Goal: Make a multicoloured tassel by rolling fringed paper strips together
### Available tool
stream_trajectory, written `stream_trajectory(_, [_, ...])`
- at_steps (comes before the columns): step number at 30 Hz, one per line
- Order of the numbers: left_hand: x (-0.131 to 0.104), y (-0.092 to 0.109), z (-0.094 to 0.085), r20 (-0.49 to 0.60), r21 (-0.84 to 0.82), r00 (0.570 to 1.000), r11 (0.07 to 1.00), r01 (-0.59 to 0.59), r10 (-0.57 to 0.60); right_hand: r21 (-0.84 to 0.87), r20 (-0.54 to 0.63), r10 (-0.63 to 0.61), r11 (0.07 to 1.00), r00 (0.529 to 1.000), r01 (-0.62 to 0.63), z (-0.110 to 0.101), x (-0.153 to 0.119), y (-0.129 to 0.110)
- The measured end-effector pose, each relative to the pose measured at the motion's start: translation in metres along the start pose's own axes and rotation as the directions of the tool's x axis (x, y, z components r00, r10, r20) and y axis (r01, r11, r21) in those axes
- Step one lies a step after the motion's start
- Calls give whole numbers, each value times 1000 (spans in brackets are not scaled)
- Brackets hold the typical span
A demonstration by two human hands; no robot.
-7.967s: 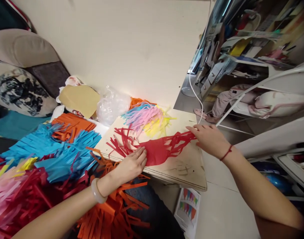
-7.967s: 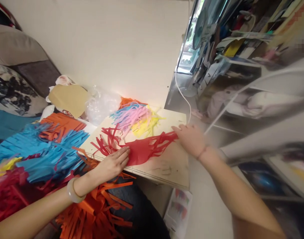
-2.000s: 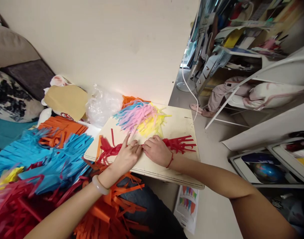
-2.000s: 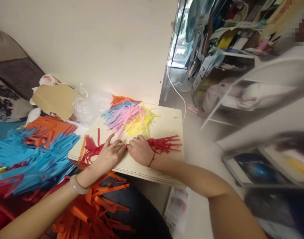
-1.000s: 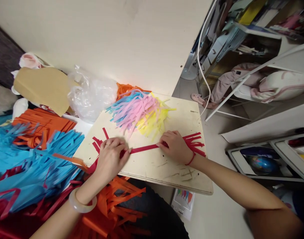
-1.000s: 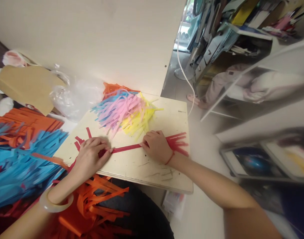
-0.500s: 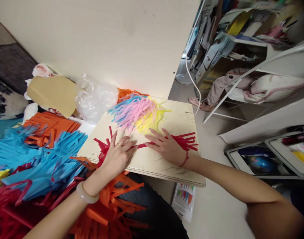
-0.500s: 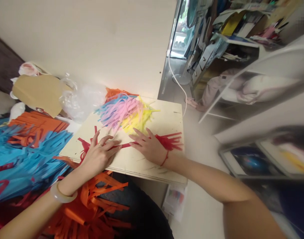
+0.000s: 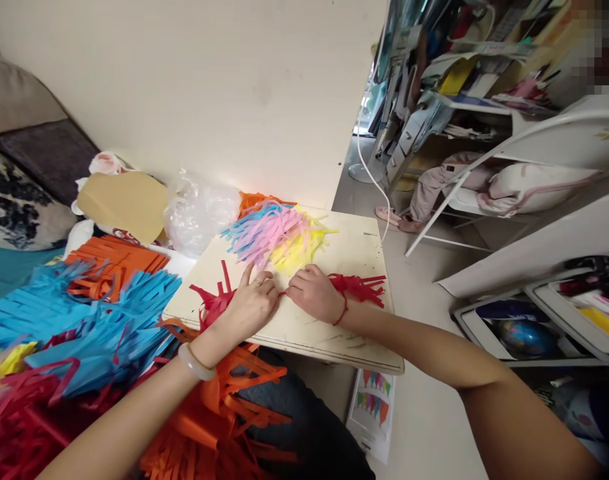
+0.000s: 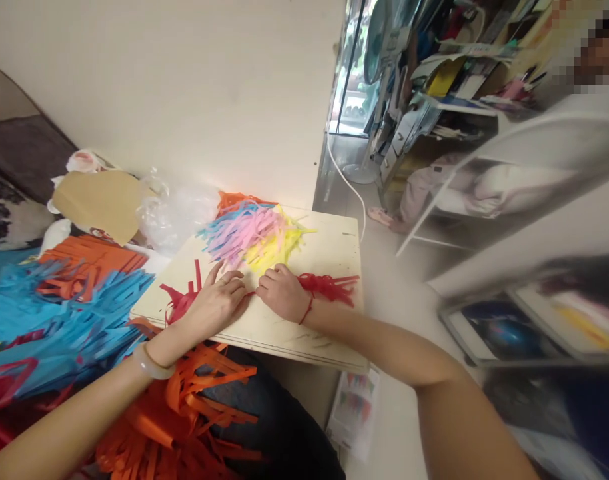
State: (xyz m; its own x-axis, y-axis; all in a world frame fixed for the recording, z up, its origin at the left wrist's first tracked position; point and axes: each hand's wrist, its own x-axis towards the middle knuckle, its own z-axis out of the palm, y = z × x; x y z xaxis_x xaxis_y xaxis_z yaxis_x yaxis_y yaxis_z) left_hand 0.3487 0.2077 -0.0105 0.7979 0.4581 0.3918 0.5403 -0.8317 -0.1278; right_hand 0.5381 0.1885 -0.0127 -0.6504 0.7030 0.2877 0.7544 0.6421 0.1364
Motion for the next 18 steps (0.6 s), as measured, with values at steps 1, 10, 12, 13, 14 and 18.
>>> stream_trajectory(1, [-2,0,2,-20,-18,1000,1000,23,-23,-10,-6,-13,1000,1000,13,2,0,0])
stream_trajectory(10, [-22,4,5,-109,-218,972,959,183,-210,256,-72,83,965,994,-62,-5,-33,13])
stream_trajectory(12, [-27,4,2,-112,-245,962,945,215,-248,370,-79,158,922,984,-118,-7,-40,16])
stream_trajectory(13, [-30,3,2,-111,-263,956,935,236,-272,424,-73,209,892,975,-160,-8,-42,17])
stream_trajectory(14, [-32,2,1,-109,-290,948,922,258,-300,472,-59,264,857,963,-206,-8,-43,18])
stream_trajectory(18, [-36,-4,0,-35,-442,911,824,354,-410,591,22,384,740,923,-322,-9,-44,21])
